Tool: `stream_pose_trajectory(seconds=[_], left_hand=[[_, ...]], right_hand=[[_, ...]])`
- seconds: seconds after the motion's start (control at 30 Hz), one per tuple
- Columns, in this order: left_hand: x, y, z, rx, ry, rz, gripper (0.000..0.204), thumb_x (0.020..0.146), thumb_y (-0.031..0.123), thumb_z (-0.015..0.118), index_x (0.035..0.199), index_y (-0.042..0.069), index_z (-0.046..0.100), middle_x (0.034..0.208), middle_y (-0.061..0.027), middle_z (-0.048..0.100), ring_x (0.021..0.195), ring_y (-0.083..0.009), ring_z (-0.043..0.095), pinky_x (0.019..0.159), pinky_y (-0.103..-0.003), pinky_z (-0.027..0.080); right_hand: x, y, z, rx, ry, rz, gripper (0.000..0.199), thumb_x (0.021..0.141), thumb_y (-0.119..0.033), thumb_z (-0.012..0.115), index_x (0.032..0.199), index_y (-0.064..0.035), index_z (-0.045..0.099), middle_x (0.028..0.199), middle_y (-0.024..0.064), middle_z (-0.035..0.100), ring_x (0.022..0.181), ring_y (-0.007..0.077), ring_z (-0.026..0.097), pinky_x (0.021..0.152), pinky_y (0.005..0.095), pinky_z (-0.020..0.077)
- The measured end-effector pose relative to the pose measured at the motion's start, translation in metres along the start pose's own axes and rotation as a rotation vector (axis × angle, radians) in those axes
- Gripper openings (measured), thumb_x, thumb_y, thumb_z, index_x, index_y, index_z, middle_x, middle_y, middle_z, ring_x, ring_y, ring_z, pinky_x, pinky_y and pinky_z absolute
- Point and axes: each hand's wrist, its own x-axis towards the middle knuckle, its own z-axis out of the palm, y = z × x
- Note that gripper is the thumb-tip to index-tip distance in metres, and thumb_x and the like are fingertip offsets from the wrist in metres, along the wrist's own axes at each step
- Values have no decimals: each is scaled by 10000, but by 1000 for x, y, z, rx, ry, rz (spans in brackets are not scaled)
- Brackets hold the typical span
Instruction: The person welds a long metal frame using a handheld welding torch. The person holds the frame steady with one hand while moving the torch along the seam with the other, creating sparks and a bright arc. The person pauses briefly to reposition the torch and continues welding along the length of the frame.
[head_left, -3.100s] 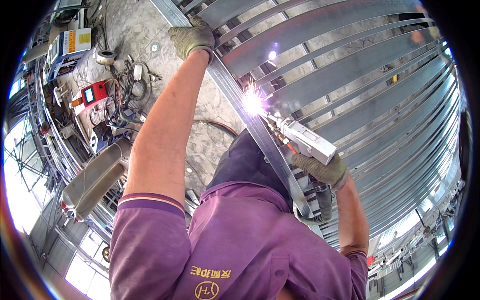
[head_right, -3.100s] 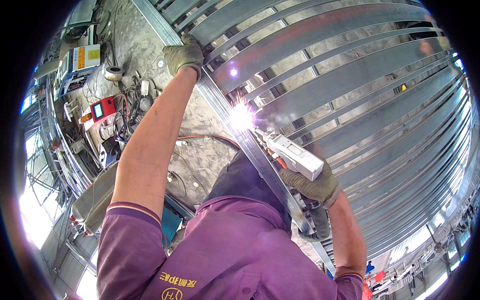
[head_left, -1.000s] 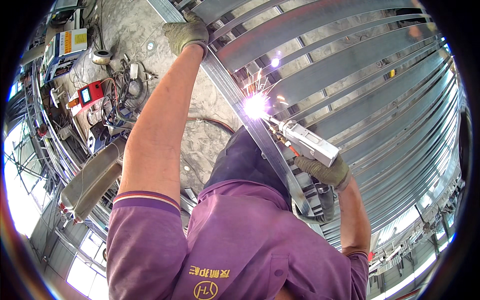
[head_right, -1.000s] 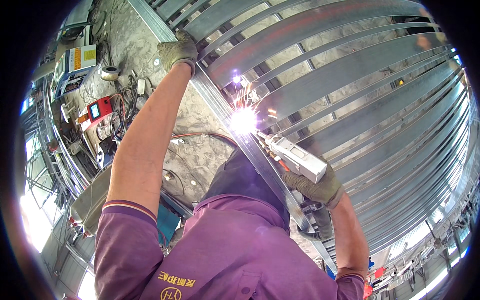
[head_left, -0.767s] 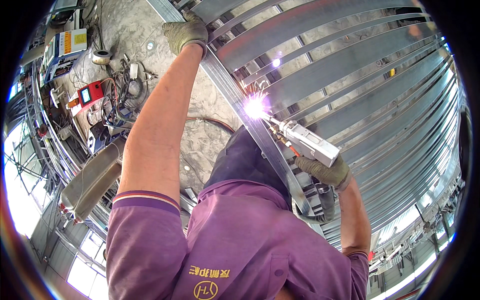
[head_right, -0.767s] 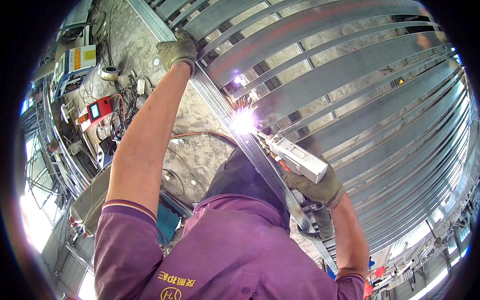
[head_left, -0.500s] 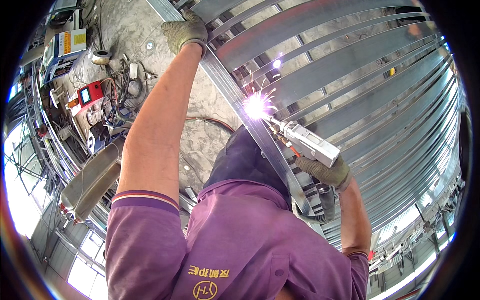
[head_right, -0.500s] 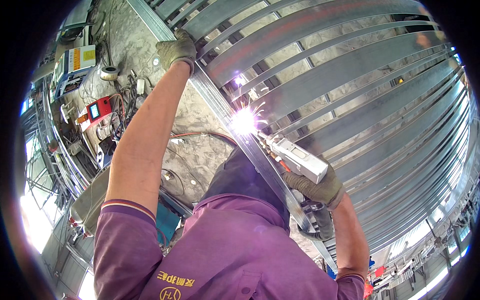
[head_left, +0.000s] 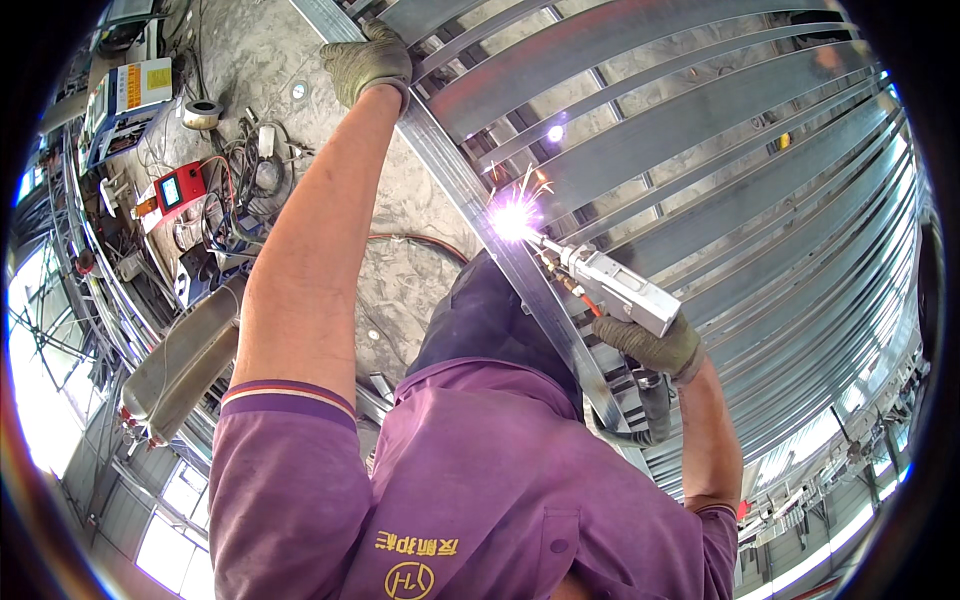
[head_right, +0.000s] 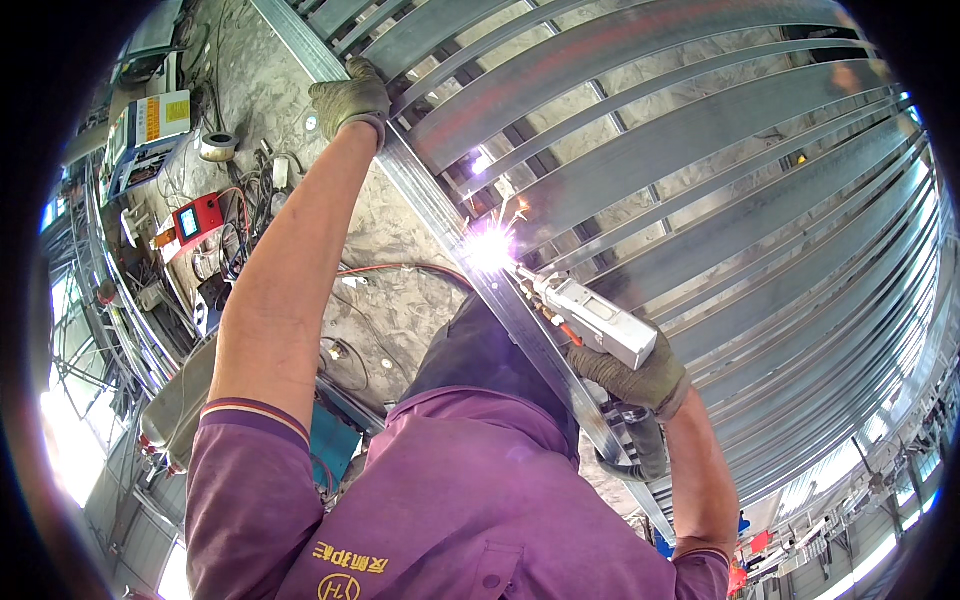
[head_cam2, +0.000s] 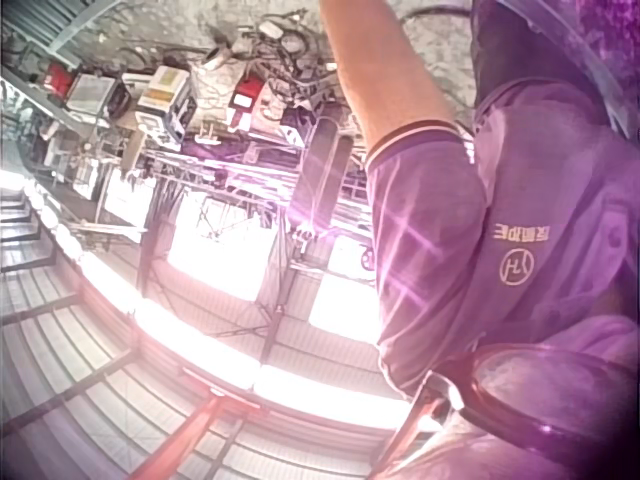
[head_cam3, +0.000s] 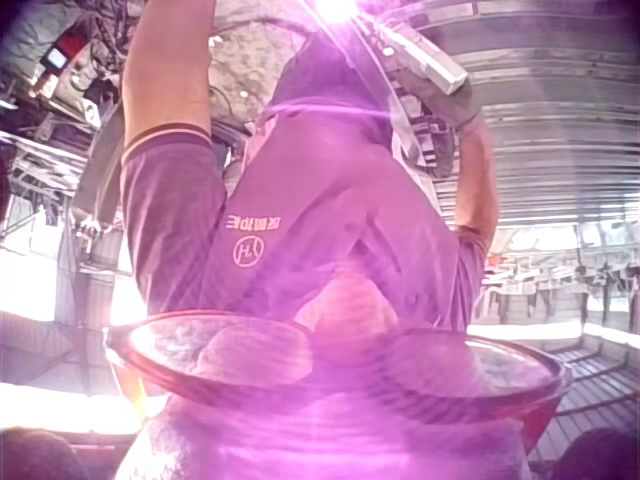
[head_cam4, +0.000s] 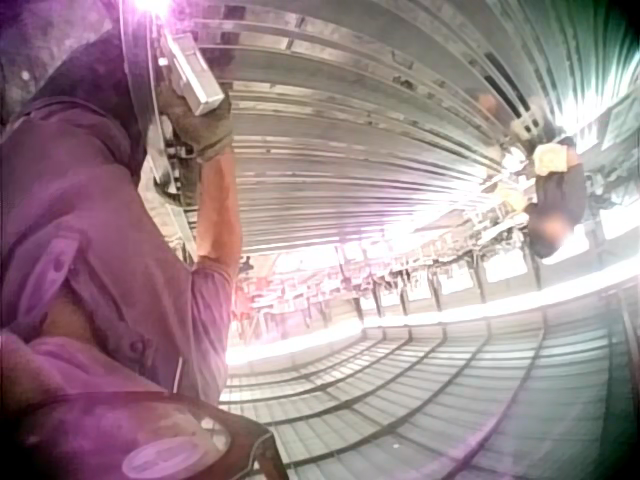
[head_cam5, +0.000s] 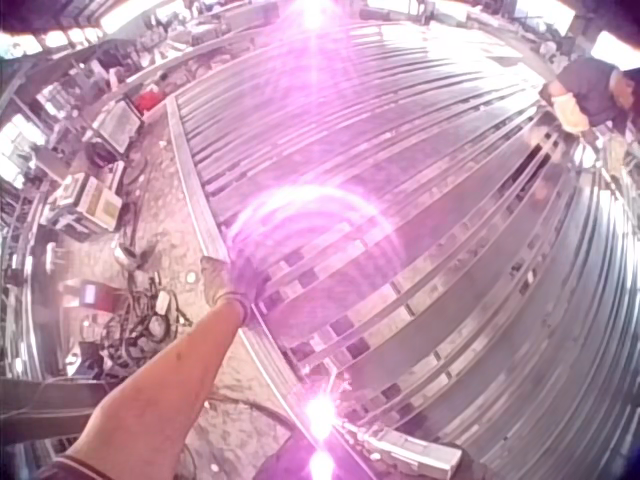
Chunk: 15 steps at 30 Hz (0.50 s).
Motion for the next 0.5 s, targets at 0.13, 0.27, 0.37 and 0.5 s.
stream_pose_trajectory(seconds=[0.13,0.27,0.37,0.5], left_hand=[[2,-1,1,-3,1,-10,981,1011,648,613,1538,-158,428,1521,-374,599,1374,-482,656,1166,-511,524],[1,-1,2,7,11,-7,974,1009,651,620,1525,-153,436,1504,-370,613,1356,-484,667,1156,-515,530],[-2,1,-3,-5,-26,-7,963,1010,651,618,1513,-152,445,1493,-371,620,1348,-487,670,1153,-520,530],[2,-1,0,-13,-7,-10,960,1010,651,617,1505,-154,449,1488,-375,621,1346,-490,670,1151,-521,531]], right_hand=[[1,5,-1,2,-8,-30,641,899,-212,979,1456,-39,714,1239,50,806,1074,93,698,928,300,600],[1,15,-3,33,-15,-76,662,897,-239,984,1464,-39,708,1252,53,805,1083,109,705,939,309,602],[-2,16,-3,-10,3,-30,678,895,-253,988,1471,-37,703,1260,58,804,1094,119,707,949,313,602],[-2,15,-4,-17,-6,-46,682,898,-253,985,1477,-35,698,1272,67,801,1114,121,706,957,315,599]])
